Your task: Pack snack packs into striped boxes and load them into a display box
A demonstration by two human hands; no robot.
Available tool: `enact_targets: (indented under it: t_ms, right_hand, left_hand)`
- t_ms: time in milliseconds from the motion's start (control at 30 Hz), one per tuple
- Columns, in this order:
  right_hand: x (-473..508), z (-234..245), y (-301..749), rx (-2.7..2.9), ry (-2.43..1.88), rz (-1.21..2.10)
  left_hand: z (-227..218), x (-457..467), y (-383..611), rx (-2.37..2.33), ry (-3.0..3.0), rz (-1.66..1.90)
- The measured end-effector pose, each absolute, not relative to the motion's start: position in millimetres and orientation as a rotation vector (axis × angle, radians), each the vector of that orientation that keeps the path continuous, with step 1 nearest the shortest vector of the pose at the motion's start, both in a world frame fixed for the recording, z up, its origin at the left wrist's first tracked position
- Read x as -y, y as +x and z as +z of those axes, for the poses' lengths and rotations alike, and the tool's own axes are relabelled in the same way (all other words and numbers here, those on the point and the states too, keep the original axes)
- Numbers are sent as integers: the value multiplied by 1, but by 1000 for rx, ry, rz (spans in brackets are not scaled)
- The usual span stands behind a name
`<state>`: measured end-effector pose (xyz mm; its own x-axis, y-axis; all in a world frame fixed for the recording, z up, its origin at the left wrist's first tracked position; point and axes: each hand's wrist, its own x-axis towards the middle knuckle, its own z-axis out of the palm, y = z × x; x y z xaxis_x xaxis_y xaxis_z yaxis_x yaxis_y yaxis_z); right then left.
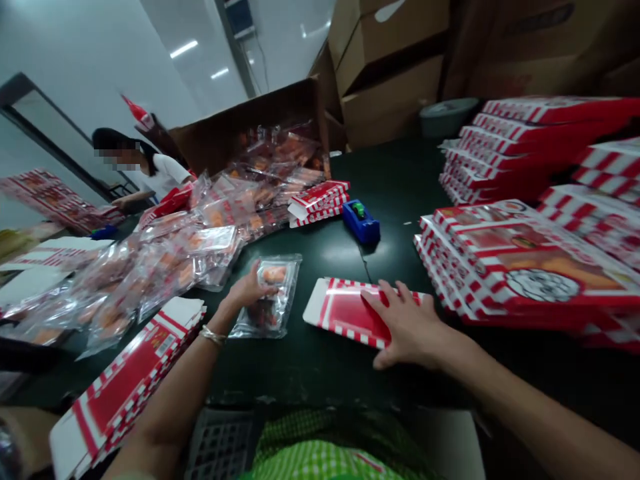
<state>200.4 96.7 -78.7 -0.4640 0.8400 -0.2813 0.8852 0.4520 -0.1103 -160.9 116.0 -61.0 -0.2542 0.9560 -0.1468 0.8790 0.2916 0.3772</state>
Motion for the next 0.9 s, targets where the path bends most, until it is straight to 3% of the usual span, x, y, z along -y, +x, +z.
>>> enact_targets:
  t_ms: [167,400,467,600,667,767,900]
  right_hand:
    - [-106,-73,204,-2560,1448,-470]
    - [-98,-69,212,-2716,1390,-387]
    - [-102,-59,219,-2737,1332,-675]
    - [-121,-27,222,-2473,1023,-1581]
    - [-132,-12,216,-2275,1011,-1765]
    - [-144,0,204,-2266,1169,-1673]
    - [-146,1,195,-2598,1286,-1268]
  left_hand:
    - [-76,-103,-129,-1932,1495,659]
    - [-63,-49,-176,-1755,1251,902]
    - [-65,-42,-182,-1733,1191,970]
    - [-67,-39,-180,-1638,1149,979]
    - [-66,-41,-176,-1593,1194,935]
    - [-68,-44,-170,-1578,1254,866]
    - [-78,-48,-168,-1561,1210,847]
